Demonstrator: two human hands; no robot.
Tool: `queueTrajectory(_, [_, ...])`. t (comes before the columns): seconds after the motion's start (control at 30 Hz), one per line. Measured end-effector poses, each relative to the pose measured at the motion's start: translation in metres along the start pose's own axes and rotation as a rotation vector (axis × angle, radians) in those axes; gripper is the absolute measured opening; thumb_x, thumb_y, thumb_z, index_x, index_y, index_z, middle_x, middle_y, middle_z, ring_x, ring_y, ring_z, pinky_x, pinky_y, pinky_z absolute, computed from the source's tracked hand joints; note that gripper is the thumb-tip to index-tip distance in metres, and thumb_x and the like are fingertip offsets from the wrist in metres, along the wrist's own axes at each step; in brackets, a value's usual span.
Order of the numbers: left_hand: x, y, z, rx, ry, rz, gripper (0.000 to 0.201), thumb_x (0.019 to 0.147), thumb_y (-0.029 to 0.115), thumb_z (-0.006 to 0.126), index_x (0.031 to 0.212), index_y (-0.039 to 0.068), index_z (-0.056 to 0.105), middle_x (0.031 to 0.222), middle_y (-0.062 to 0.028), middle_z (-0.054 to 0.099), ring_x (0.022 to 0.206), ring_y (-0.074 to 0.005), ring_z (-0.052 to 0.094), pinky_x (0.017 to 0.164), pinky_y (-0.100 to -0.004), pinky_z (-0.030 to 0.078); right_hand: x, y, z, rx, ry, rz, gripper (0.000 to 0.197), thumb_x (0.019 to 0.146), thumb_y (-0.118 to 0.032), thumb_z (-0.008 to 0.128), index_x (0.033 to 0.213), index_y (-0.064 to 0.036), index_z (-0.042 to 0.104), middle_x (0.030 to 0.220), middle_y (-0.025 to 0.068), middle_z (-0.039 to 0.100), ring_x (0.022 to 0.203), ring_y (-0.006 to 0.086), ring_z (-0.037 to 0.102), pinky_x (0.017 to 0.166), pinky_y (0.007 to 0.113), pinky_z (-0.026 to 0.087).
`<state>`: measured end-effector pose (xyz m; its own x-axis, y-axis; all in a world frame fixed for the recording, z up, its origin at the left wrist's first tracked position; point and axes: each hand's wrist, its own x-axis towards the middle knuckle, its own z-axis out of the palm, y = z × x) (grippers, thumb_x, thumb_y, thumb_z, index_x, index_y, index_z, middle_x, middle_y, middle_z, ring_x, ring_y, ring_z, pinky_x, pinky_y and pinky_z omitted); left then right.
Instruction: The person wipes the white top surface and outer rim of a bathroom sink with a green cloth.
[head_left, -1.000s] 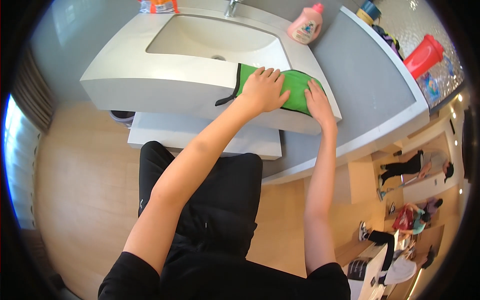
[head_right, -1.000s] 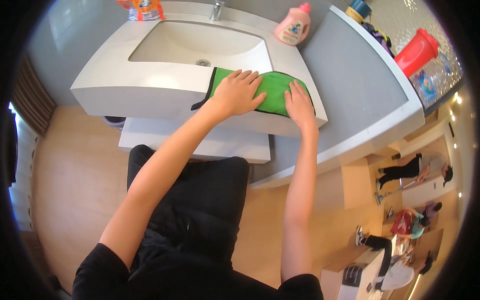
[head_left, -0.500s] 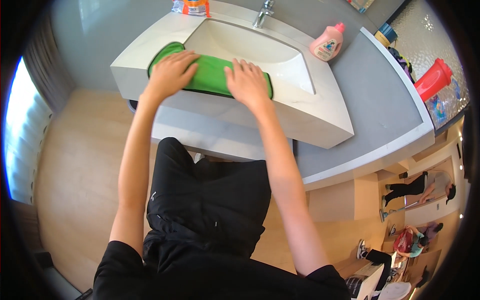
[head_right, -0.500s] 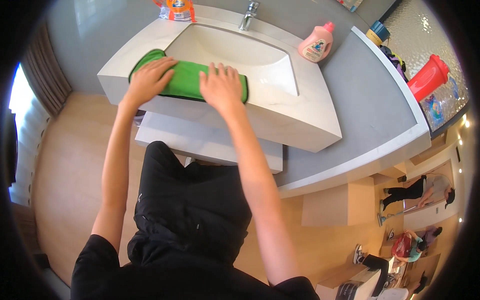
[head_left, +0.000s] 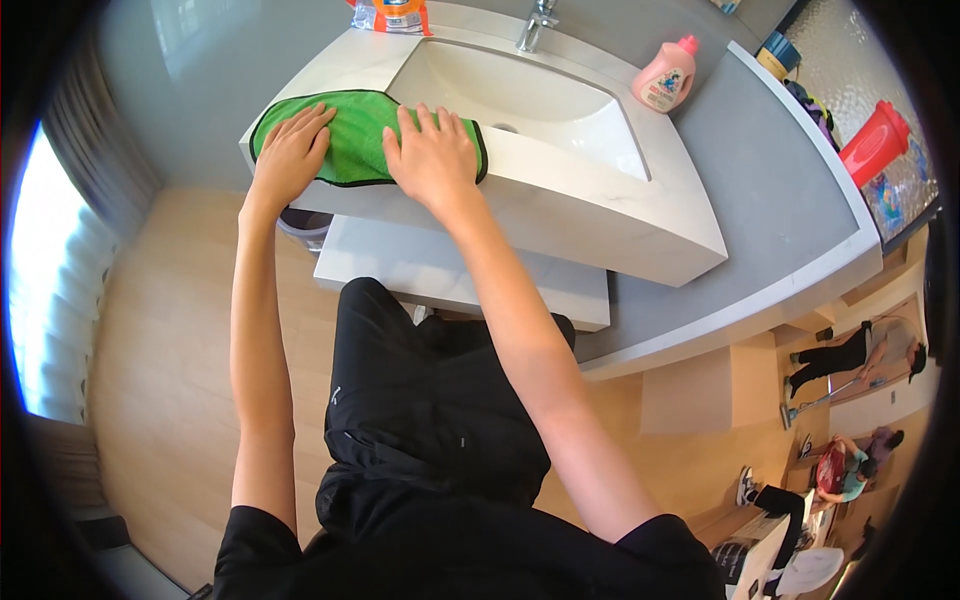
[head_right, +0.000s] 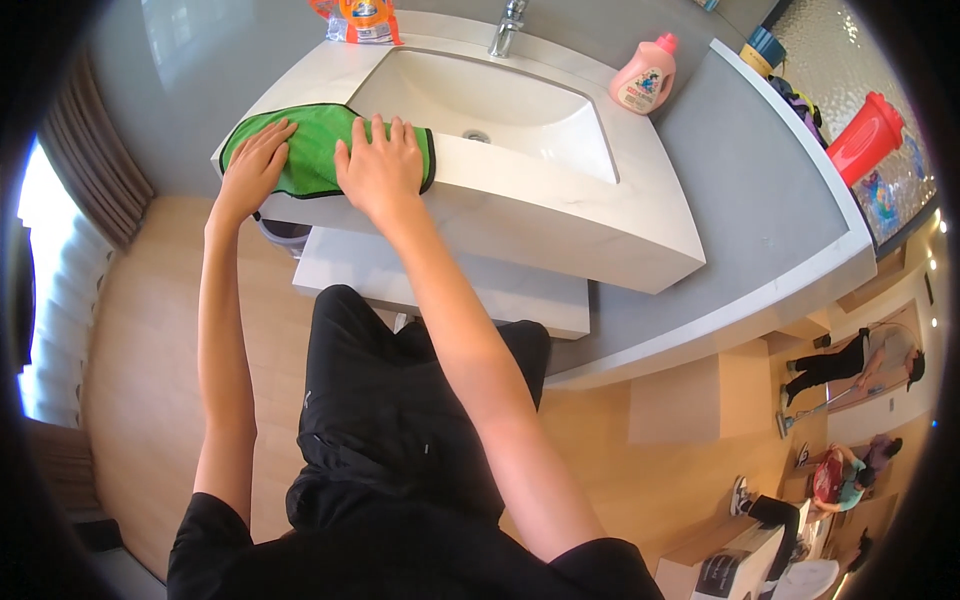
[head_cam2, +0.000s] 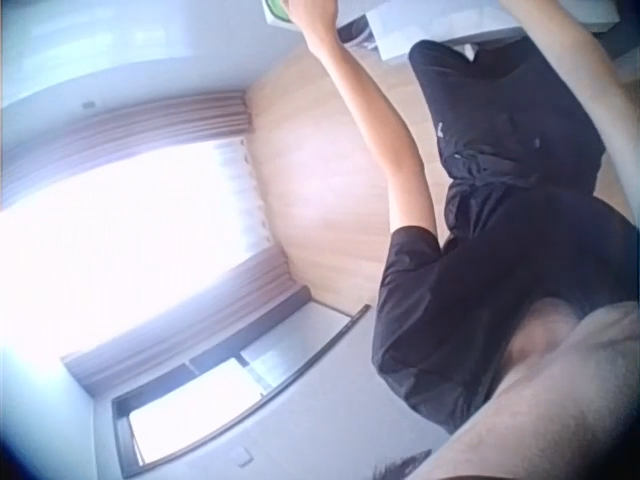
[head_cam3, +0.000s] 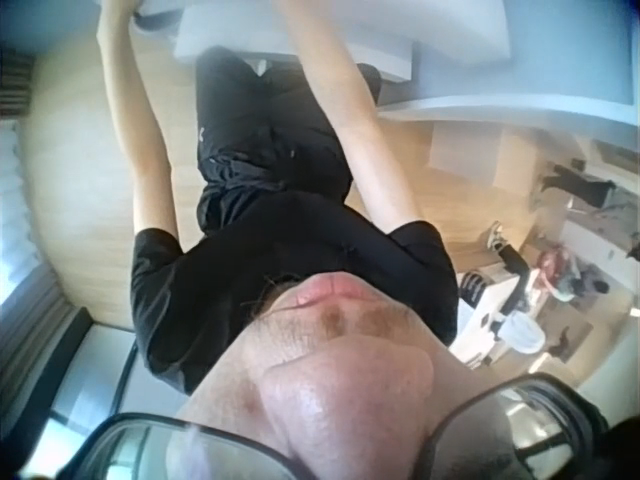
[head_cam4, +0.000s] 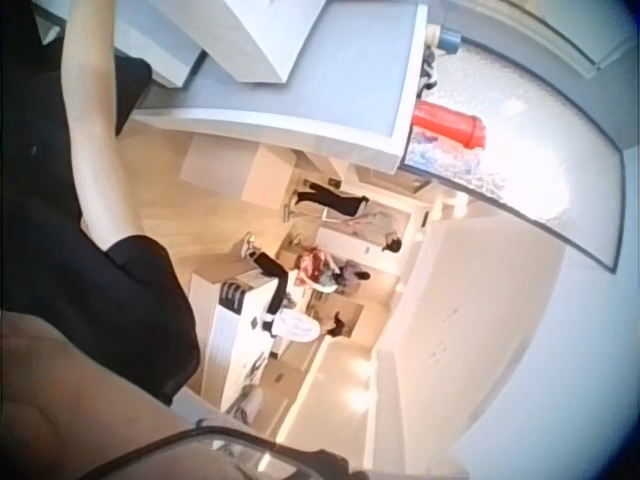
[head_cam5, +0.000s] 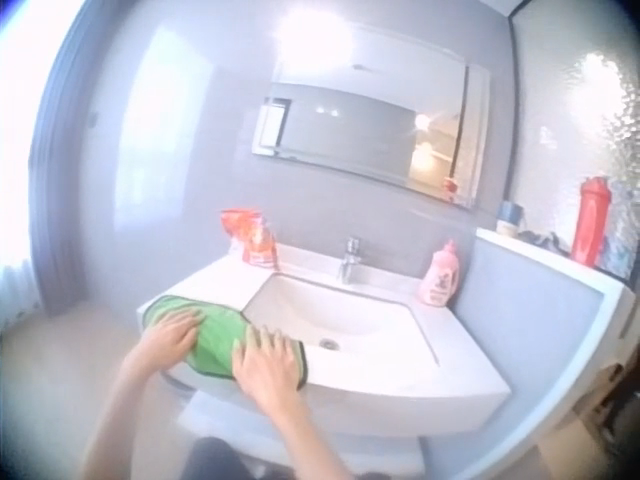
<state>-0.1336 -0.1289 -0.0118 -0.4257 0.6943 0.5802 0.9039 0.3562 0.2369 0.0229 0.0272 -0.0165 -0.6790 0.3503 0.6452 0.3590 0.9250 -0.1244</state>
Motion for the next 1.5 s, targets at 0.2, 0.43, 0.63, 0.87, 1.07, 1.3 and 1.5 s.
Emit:
queueTrajectory(0.2, [0.006,-0.005,-0.003,-0.047,-0.061,0.068,0.041,0.104,0.023,0.044,0.139,0.009,0.059,0.148,-0.0115,0.053,0.140,-0.0282,0.045,0.116,-0.0412,0.032,-0.009,0.002,-0.003,-0.013,0.062,0.045,0.052,0.099,-0.041,0.047,0.130,-0.0019,0.062,0.135,0.0201,0.060,0.129,0.0413,0.052,0.115,0.049,0.033])
queueTrajectory(0.43, [0.034,0.020,0.021,-0.020,-0.117,0.271,0.043,0.103,0.020,0.041,0.142,0.007,0.054,0.147,-0.0153,0.052,0.137,-0.0329,0.047,0.115,-0.0434,0.034,-0.020,0.034,-0.025,-0.109,0.036,0.144,0.057,0.101,-0.049,0.043,0.133,-0.0064,0.063,0.139,0.0187,0.060,0.133,0.0397,0.051,0.116,0.048,0.031])
queueTrajectory(0.63, [0.053,0.098,0.059,-0.007,-0.103,0.371,0.044,0.101,0.027,0.042,0.138,0.007,0.055,0.139,-0.0145,0.059,0.128,-0.0326,0.054,0.110,-0.0442,0.040,-0.049,0.094,-0.067,-0.180,-0.023,0.212,0.057,0.102,-0.049,0.043,0.134,-0.0066,0.062,0.138,0.0178,0.060,0.133,0.0368,0.051,0.115,0.047,0.034])
queueTrajectory(0.87, [0.049,0.196,0.109,-0.122,0.154,0.427,0.041,0.095,0.034,0.049,0.116,0.005,0.069,0.106,-0.0168,0.071,0.101,-0.0349,0.066,0.098,-0.0461,0.048,-0.104,0.160,-0.118,-0.257,0.018,0.200,0.049,0.104,-0.038,0.045,0.135,-0.0041,0.060,0.139,0.0193,0.058,0.132,0.0373,0.051,0.114,0.046,0.036])
queueTrajectory(1.07, [0.056,0.209,0.106,-0.072,0.144,0.401,0.038,0.093,0.034,0.051,0.114,0.007,0.069,0.103,-0.0143,0.071,0.096,-0.0339,0.067,0.096,-0.0441,0.049,-0.101,0.172,-0.128,-0.279,-0.016,0.168,0.049,0.103,-0.038,0.045,0.135,-0.0033,0.060,0.137,0.0189,0.060,0.131,0.0371,0.052,0.112,0.046,0.037])
queueTrajectory(1.3, [0.095,0.201,0.103,-0.117,-0.387,0.275,0.054,0.098,0.051,0.038,0.127,0.014,0.065,0.119,-0.0139,0.069,0.112,-0.0352,0.064,0.104,-0.0487,0.040,-0.037,0.196,-0.125,-0.238,-0.596,0.430,0.052,0.099,-0.040,0.035,0.131,-0.0080,0.062,0.130,0.0172,0.064,0.123,0.0367,0.056,0.109,0.046,0.039])
queueTrajectory(1.5, [0.119,0.190,0.115,-0.117,-0.490,0.101,0.058,0.098,0.053,0.033,0.112,0.012,0.072,0.105,-0.0113,0.074,0.103,-0.0319,0.067,0.095,-0.0447,0.046,-0.003,0.211,-0.104,-0.239,-0.607,0.552,0.055,0.094,-0.047,0.038,0.116,-0.0080,0.071,0.122,0.0193,0.068,0.112,0.0394,0.063,0.101,0.048,0.046])
